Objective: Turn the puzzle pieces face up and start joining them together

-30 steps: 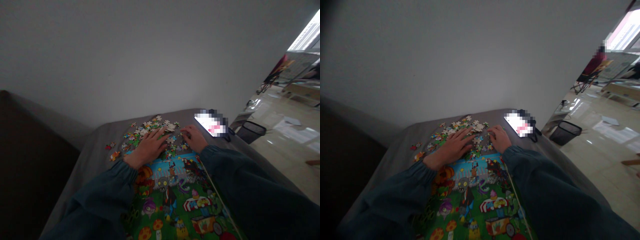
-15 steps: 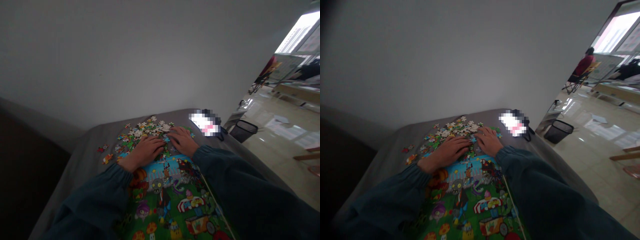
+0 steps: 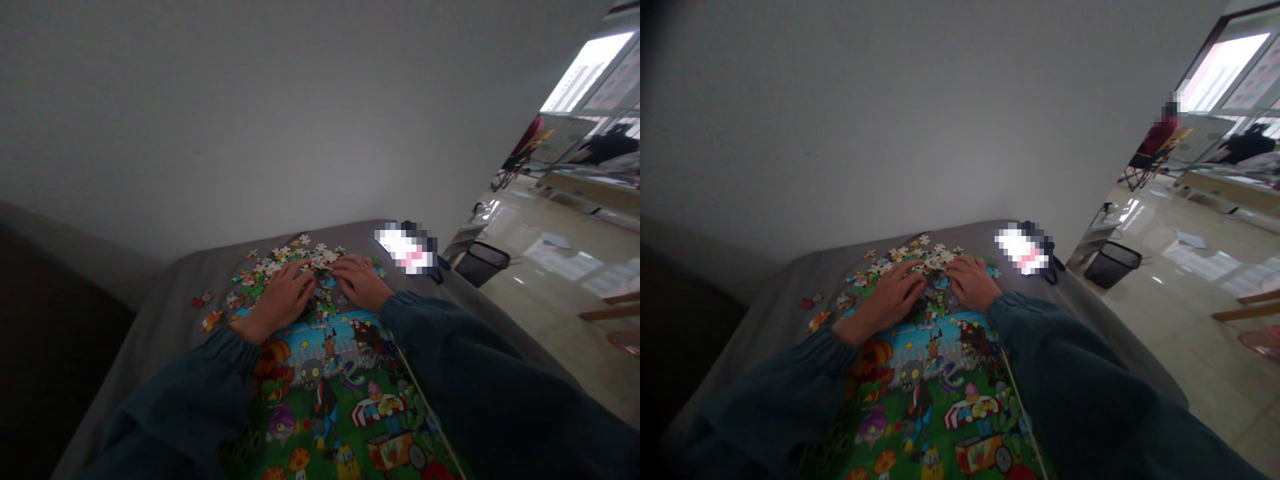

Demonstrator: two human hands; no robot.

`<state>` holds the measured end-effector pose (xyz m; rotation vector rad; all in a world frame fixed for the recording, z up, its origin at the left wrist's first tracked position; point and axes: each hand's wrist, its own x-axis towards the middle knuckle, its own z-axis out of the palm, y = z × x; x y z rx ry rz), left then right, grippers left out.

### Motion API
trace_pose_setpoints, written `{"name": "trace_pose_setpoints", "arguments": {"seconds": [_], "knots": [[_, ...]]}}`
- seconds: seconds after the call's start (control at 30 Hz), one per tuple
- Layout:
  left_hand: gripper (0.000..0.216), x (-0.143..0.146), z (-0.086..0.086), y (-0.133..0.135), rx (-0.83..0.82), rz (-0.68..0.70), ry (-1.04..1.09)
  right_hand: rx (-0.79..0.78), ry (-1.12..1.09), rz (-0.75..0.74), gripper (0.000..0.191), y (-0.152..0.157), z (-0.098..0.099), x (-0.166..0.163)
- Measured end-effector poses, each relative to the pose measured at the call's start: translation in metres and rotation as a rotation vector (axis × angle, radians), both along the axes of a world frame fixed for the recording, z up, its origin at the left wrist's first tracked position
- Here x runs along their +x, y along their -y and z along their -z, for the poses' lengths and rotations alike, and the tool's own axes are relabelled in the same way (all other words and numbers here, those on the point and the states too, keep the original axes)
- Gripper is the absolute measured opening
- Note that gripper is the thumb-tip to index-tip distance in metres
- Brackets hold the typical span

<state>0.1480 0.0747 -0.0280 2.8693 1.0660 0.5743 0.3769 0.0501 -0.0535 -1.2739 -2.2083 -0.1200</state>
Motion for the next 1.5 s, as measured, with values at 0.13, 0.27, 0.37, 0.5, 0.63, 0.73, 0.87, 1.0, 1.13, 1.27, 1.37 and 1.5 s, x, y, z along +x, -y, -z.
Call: {"name": "trace_pose_setpoints", "arguments": {"seconds": [0.13,0.27,0.37,0.5,0.63,0.73,0.87,1.0,1.13,1.27,1.37,1.5], "knots": [[0.032,-0.001,0.007,-0.002,-0.026,0.039,-0.059,-0.009,-0.016,-0.028,0.026,0.001,-0.002,0.001],[0.041,-0.002,0.015,-0.006,-0.038,0.047,-0.095,-0.012,-0.067,-0.05,0.026,0.003,-0.003,0.001],[0.043,-0.003,0.014,-0.008,-0.032,0.057,-0.102,0.005,-0.179,-0.031,0.026,0.004,-0.003,0.002],[0.041,-0.004,0.008,-0.007,-0.013,0.061,-0.094,0.015,-0.355,0.032,0.024,0.004,-0.002,0.003],[0.039,-0.004,0.003,-0.007,0.021,0.053,-0.083,-0.033,-0.422,0.06,0.019,0.004,-0.004,0.006],[0.036,-0.004,0.003,-0.007,0.041,0.06,-0.096,-0.133,-0.471,0.105,0.018,0.002,-0.002,0.007],[0.037,-0.003,0.009,-0.006,0.042,0.076,-0.133,-0.23,-0.538,0.14,0.031,-0.002,0.004,0.008],[0.045,-0.002,0.02,-0.008,0.036,0.058,-0.139,-0.236,-0.531,0.123,0.015,-0.006,0.007,0.008],[0.047,-0.003,0.022,-0.01,0.043,0.035,-0.125,-0.186,-0.439,0.091,0.014,-0.005,0.005,0.008],[0.045,-0.004,0.015,-0.01,0.062,0.027,-0.111,-0.146,-0.222,0.098,0.014,0.0,0.003,0.007],[0.038,-0.003,0.012,-0.009,0.074,0.025,-0.105,-0.128,-0.118,0.139,0.016,0.003,0.003,0.005],[0.038,0.0,0.017,-0.006,0.063,0.041,-0.107,-0.124,-0.035,0.112,0.023,0.003,0.004,0.001]]}}
